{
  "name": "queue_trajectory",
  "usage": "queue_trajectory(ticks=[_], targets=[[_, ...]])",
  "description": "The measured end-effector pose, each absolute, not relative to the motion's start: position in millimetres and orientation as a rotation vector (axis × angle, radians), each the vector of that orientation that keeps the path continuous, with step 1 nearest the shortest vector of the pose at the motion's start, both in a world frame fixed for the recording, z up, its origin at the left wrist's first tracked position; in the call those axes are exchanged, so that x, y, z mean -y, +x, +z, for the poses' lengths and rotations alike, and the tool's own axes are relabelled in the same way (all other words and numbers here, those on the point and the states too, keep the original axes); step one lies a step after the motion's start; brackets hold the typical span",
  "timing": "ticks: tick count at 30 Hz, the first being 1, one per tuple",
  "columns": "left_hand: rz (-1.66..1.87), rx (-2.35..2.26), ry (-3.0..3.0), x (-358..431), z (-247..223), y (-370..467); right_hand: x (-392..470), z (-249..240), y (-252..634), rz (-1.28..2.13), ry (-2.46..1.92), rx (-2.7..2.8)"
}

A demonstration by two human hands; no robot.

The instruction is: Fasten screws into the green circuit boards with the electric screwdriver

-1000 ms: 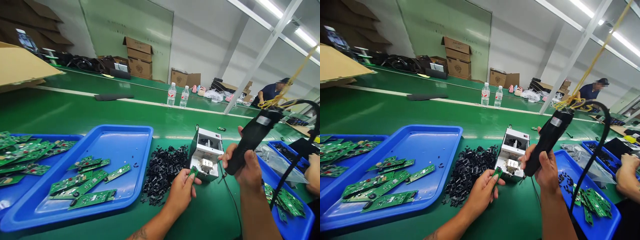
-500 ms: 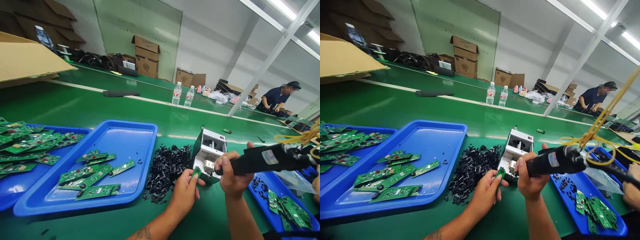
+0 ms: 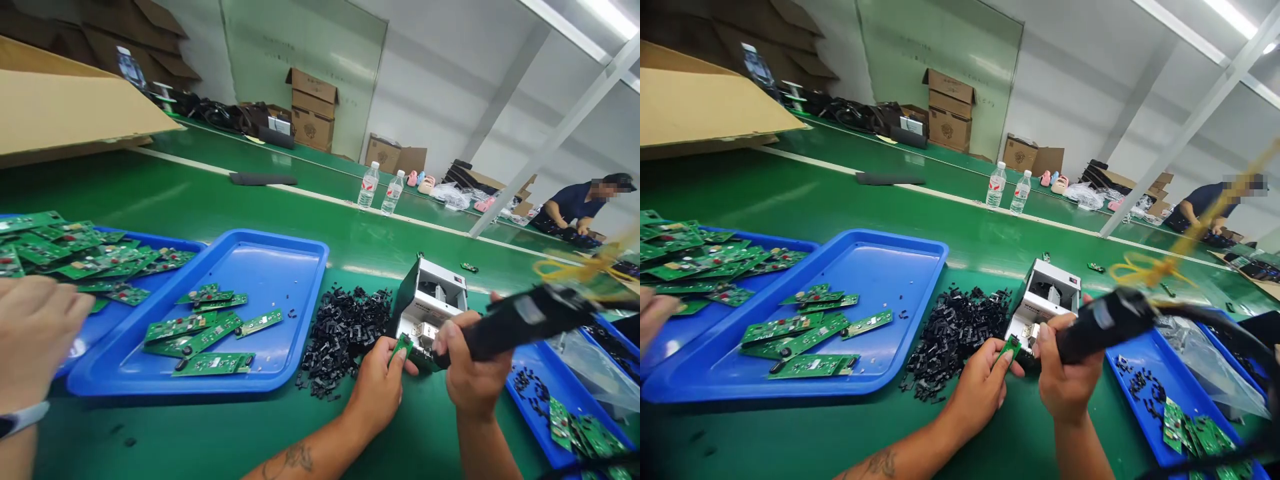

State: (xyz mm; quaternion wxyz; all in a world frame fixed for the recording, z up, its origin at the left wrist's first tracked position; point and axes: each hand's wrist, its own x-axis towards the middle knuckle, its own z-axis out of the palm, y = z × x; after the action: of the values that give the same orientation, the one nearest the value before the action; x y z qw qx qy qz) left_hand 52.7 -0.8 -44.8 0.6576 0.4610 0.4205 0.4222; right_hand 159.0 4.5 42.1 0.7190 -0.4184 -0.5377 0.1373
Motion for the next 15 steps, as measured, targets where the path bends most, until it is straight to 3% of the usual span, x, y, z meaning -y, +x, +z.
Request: queue_trajectory(ticks=[15], targets=[[1.019,-0.993,1.071,0,-47,55,-14,44,143,0.167,-0.697,1.144]])
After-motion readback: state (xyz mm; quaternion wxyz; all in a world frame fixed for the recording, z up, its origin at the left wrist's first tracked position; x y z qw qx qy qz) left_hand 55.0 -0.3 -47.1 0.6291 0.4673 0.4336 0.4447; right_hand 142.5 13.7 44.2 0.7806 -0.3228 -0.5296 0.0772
